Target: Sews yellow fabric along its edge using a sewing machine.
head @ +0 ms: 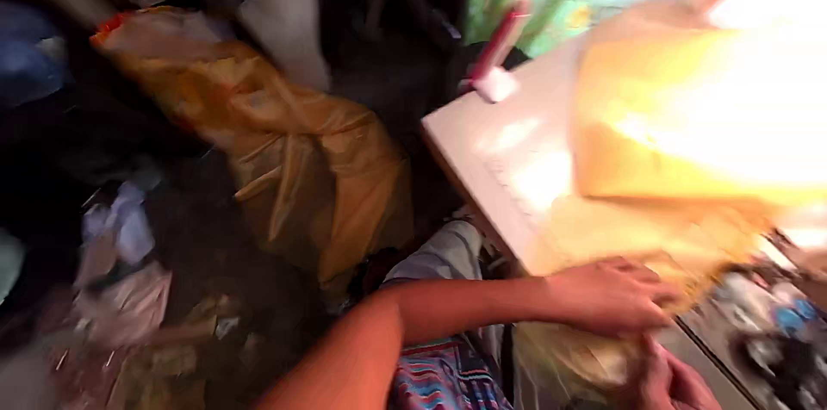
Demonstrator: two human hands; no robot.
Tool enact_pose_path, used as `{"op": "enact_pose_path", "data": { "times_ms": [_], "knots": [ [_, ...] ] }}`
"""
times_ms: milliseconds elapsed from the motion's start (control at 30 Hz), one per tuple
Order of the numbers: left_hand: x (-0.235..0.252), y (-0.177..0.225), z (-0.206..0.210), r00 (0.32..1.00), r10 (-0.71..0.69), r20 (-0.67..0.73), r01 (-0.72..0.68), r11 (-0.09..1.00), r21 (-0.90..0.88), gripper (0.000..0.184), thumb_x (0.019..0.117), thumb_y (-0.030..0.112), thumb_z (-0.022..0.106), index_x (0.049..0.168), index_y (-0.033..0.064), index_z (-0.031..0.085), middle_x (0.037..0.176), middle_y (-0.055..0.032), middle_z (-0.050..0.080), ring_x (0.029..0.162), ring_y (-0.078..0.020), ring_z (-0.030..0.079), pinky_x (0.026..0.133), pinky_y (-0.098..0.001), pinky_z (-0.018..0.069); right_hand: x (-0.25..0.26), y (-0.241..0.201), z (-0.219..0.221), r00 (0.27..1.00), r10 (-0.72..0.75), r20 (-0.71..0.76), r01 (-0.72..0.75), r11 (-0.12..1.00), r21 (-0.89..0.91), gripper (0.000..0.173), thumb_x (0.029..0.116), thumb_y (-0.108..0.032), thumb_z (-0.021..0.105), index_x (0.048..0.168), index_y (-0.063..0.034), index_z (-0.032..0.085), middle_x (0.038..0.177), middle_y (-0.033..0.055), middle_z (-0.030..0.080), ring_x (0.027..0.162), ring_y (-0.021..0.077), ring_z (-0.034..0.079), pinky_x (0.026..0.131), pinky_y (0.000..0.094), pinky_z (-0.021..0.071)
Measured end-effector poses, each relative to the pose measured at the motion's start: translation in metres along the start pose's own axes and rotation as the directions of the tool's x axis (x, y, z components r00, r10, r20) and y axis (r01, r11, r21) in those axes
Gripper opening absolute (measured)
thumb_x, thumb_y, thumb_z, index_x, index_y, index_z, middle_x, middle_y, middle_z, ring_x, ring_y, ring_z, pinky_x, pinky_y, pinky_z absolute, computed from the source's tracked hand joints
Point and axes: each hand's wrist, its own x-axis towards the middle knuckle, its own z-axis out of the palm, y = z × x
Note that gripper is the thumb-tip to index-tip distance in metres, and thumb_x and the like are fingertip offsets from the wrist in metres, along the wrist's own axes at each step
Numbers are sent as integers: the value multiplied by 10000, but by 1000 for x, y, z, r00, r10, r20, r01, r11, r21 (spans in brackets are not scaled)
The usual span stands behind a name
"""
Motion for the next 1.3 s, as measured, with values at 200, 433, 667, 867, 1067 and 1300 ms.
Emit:
{"op": "enact_pose_path", "data": {
  "times_ms": [200,433,667,867,1067,1300],
  "knots": [
    [6,-11,6,1000,11,12,-11,998,-61,278,982,154,625,1229,115,745,1325,-140,667,1310,-312,580,1127,-523,420,-7,6,25,932,-23,-363,-4,997,-73,275,1020,-142,579,1041,61,764,938,171,775,803,200,763,732,321,615],
    [45,-16,-32,978,-99,184,129,978,-163,318,1014,172,619,1279,2,670,1327,-191,632,1178,-302,648,996,-493,537,-4,14,35,877,35,-478,-51,999,-19,304,1018,-219,584,1019,12,782,763,106,742,596,166,675,553,325,553],
    [117,-51,-46,978,-130,163,150,981,-122,648,1001,234,632,1537,-27,378,1430,-248,568,1353,-390,532,1120,-583,414,-4,14,29,923,80,-375,-72,997,36,326,1015,-262,576,1034,-11,783,756,97,732,606,191,675,567,366,558],
    [128,-74,-22,983,-20,182,47,988,-149,944,922,429,719,1610,16,221,1449,-166,583,1390,-334,505,1170,-610,335,2,27,-70,862,91,-498,-113,994,-13,278,1007,-243,621,1086,-25,775,947,110,748,805,175,714,738,363,607],
    [116,-69,-16,975,-72,210,52,993,102,955,916,479,727,1611,30,250,1554,-192,470,1450,-375,423,1214,-599,244,40,124,-276,436,282,-855,-478,877,46,543,1065,-350,479,1355,106,534,1322,284,598,1202,299,615,1047,389,487],
    [115,-71,-11,947,-101,304,11,959,284,855,996,626,469,1600,37,323,1678,-162,276,1570,-336,205,1241,-570,160,119,192,-367,505,664,-551,-796,605,-1,679,997,-502,602,1257,125,606,1326,387,553,1276,519,518,1028,715,362]
  ]
}}
